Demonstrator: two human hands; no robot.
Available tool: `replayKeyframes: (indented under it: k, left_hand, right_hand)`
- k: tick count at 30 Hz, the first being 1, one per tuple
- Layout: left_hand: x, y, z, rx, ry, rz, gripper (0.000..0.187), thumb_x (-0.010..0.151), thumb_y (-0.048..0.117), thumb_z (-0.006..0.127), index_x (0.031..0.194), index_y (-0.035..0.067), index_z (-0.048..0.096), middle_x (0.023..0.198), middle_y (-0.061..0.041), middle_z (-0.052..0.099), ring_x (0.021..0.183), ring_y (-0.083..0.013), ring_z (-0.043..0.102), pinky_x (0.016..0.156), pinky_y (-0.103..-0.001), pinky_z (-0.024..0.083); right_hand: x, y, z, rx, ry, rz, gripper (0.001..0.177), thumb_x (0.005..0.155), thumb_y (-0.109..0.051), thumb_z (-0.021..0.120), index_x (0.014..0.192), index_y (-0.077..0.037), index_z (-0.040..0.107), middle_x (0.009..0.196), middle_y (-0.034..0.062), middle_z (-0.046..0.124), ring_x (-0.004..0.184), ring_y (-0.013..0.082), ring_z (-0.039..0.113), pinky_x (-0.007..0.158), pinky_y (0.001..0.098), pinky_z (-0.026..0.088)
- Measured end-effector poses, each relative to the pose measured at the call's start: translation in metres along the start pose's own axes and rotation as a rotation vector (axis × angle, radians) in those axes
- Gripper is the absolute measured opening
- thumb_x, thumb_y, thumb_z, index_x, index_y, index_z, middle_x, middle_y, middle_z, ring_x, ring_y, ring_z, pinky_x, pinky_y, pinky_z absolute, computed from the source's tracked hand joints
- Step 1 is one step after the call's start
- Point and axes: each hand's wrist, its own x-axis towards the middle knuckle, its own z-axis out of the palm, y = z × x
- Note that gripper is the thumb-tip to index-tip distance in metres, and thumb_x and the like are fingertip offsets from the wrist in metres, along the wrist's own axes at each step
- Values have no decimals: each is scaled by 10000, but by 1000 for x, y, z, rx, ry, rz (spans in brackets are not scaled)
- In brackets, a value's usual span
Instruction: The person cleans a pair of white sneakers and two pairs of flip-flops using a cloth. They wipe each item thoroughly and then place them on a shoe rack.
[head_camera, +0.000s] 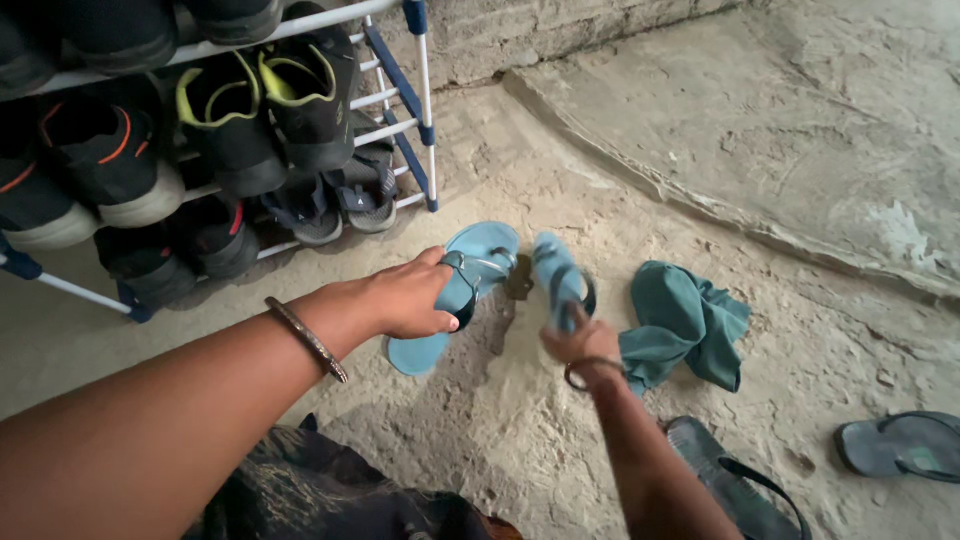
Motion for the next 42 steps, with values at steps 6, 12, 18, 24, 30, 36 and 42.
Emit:
replayKeyframes:
  k: [6, 12, 18, 24, 30, 36, 42]
  left_hand:
    - [1, 2, -3, -33, 9, 12, 729, 830, 433, 735, 1354, -22, 511, 1604, -247, 280, 1381, -414, 468, 1139, -445, 402]
    - [3, -4, 0, -22, 41, 49, 769, 821, 444, 739, 1380, -16, 479, 1595, -266, 271, 1394, -409, 449, 1152, -437, 382]
    - [5, -13, 1, -16, 29, 11, 766, 828, 445, 744, 1372, -27, 484, 1598, -283, 262, 1394, -417, 439, 1149, -442, 381]
    - [17, -15, 8, -63, 76, 40, 784, 810, 473, 740, 1358, -36, 504, 1534, -291, 369, 1398, -429, 444, 1154, -439, 387]
    - [28, -7, 6, -191, 149, 134, 816, 793, 512, 746, 1378, -9, 517, 1488, -340, 386, 1404, -454, 397, 1161, -440, 354]
    - [26, 4, -3, -157, 78, 51, 796, 797, 522, 711, 1406, 37, 542, 1443, -257, 513, 1371, -395, 483, 1127, -443, 408]
    - [15, -15, 0, -80, 95, 97, 742, 814, 510, 725, 1364, 34, 579, 1441, -250, 509, 1377, -393, 470, 1132, -441, 398]
  right_hand:
    - [5, -38, -54, 147, 667, -408, 692, 857, -452, 723, 1496, -230, 581, 1138, 262, 598, 1087, 444, 550, 954, 522, 458]
    - [-9, 16, 39, -443, 211, -233, 730, 822, -531, 699, 1492, -379, 452, 1212, 278, 578, 1161, 497, 535, 906, 561, 474]
    - [16, 10, 13, -129, 270, -99, 668, 918, -600, 629, 1550, -407, 529, 1164, 279, 686, 1162, 448, 660, 1018, 515, 520]
    - [-1, 27, 24, -263, 426, -188, 830, 720, -529, 746, 1497, -328, 536, 1226, 280, 566, 1103, 459, 567, 860, 516, 519]
    - [27, 24, 12, -259, 394, -162, 508, 798, -562, 694, 1235, -304, 717, 1254, 141, 634, 1176, 389, 598, 938, 497, 520]
    - [43, -16, -18, 12, 70, -205, 568, 1026, -634, 513, 1244, -159, 737, 1202, 225, 718, 1130, 413, 650, 991, 486, 514]
    - [13, -47, 49, -59, 93, -394, 828, 850, -679, 679, 1459, -145, 511, 1316, 284, 608, 1212, 447, 602, 1022, 485, 488]
